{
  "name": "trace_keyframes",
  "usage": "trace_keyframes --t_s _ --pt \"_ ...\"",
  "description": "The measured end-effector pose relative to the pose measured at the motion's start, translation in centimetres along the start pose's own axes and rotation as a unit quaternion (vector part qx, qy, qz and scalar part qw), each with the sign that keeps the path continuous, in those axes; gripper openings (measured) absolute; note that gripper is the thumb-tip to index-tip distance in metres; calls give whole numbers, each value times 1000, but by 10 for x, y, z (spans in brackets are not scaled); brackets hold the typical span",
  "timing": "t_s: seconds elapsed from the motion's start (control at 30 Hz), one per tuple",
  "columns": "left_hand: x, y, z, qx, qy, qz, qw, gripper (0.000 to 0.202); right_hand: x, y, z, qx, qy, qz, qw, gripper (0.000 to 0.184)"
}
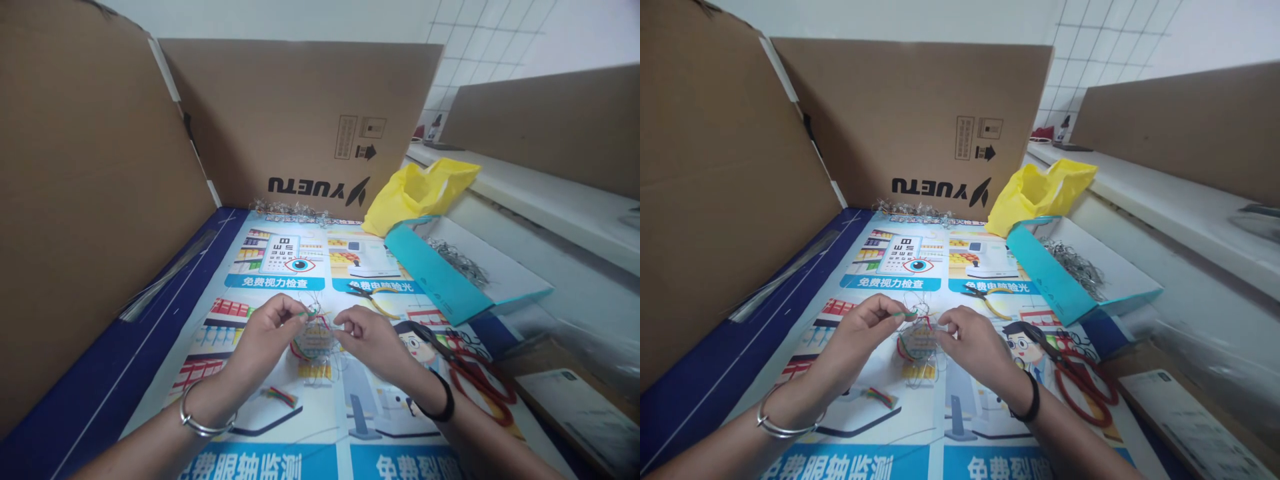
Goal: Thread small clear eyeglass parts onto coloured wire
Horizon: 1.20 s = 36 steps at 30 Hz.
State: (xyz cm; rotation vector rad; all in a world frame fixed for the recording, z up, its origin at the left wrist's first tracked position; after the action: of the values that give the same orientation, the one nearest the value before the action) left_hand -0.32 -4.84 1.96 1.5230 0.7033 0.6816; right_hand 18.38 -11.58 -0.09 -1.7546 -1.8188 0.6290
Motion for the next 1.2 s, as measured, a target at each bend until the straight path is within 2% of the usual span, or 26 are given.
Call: trace_keyframes --t_s 0.13,0.37,0.63,0.9,1.13,1.2 --pt "-1 1 1 4 -3 1 1000 6 7 -4 4 35 -30 -5 999 9" --pt "-1 0 1 1 -4 -4 1000 6 10 9 11 201 -55 9 978 8" --pt "-1 1 2 -6 -10 -4 1000 6 11 15 13 273 -68 7 960 4" --pt "-2 0 1 -28 4 -8 1000 7 9 12 8 283 -83 -6 955 7" --pt "0 -1 0 -31 16 -11 999 8 5 13 -9 204 -46 4 978 6" --pt "-1 -1 0 -28 23 -9 999 8 3 12 -15 179 -55 8 982 9"
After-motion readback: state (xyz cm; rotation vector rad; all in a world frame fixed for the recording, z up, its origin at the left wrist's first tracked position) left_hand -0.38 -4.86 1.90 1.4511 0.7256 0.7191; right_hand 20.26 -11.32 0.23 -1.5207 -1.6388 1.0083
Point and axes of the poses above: each hand's wrist, its own x-axis towards the middle knuckle, its own z-axis out of the palm, y = z × x, the point moved 1 cm from there along x, towards the middle knuckle, and after that the axes turned 10 degrees about -y, right-handed, at the moved point
